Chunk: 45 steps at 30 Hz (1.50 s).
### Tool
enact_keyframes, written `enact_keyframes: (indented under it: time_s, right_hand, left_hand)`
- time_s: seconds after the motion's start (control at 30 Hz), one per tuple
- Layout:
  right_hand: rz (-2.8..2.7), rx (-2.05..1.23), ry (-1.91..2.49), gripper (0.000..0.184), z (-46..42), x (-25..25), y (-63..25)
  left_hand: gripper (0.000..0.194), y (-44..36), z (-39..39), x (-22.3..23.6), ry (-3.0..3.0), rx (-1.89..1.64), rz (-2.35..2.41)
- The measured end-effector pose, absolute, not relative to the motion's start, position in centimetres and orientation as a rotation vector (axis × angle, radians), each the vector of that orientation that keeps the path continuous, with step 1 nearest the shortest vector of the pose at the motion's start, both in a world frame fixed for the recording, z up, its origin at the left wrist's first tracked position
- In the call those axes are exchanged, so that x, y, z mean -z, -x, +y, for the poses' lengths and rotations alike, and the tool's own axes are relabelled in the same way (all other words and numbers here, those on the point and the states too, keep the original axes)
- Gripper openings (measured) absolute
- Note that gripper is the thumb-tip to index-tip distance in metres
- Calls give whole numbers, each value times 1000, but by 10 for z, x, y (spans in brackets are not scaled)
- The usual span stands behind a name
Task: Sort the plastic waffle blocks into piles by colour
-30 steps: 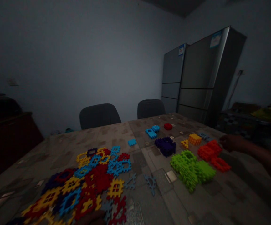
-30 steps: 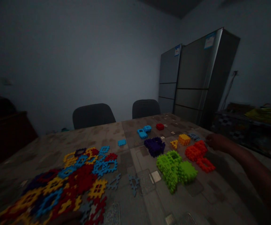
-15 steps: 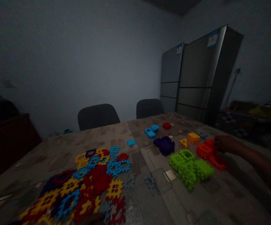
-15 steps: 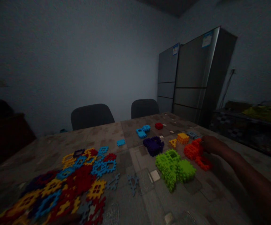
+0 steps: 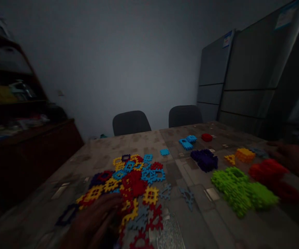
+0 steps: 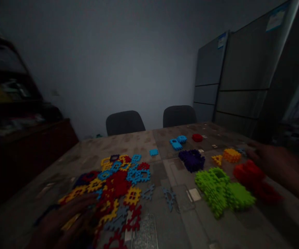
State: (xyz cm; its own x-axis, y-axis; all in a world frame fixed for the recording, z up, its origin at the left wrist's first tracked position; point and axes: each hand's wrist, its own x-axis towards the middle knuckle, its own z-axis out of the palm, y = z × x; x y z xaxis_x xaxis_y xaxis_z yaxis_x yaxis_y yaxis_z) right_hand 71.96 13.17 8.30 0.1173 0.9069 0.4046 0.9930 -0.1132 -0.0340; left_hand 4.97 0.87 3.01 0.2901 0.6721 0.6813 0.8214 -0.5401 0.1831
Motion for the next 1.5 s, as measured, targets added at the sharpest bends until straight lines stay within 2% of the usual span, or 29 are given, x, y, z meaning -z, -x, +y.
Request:
enact_keyframes:
  time_s: [0.1,0.2,0.33,0.53,0.63,0.77,0.87,1.0,1.13,1.2,1.5]
  right_hand:
    - [-1946,339,1858,59,121,-77,-663]
    - [-2065,136,1497,48,97,-59,-581]
    - [-2248,-71,1229,40,65,-26,-472]
    - [-2406,-84,1040,64,64,-12,-389]
    - [-2455,-127,885,63,67,2,-369]
    - [-2550,-186,637,59,61,44,-357]
    - [-2615,-121,433,58,57,62,-362]
    - [-2595,50,425,48,54,42,-368]
    - [-2513,-27,469,17,49,14,-363]
    - [-2453,-109,502,9,47,7,-361]
    - [-2269,-490,688,26,51,9,-367]
  left_hand:
    - [47,-29,9,-59,2241,1124,-1513]
    - [53,-7,10,-70,2077,1161,-1659]
    - [44,16,10,-69,1988,1197,-1828]
    - [28,12,14,-59,2078,1177,-1859]
    - [28,-8,17,-46,2214,1128,-1820]
    - [29,-41,14,-25,2405,1052,-1756]
    - [36,-62,8,-13,2495,1011,-1744]
    - [47,-75,5,-4,2541,973,-1762]
    - [31,-76,6,-3,2588,941,-1758]
    - [23,-76,7,-5,2604,934,-1765]
    - [15,-80,-6,-26,2648,988,-1818]
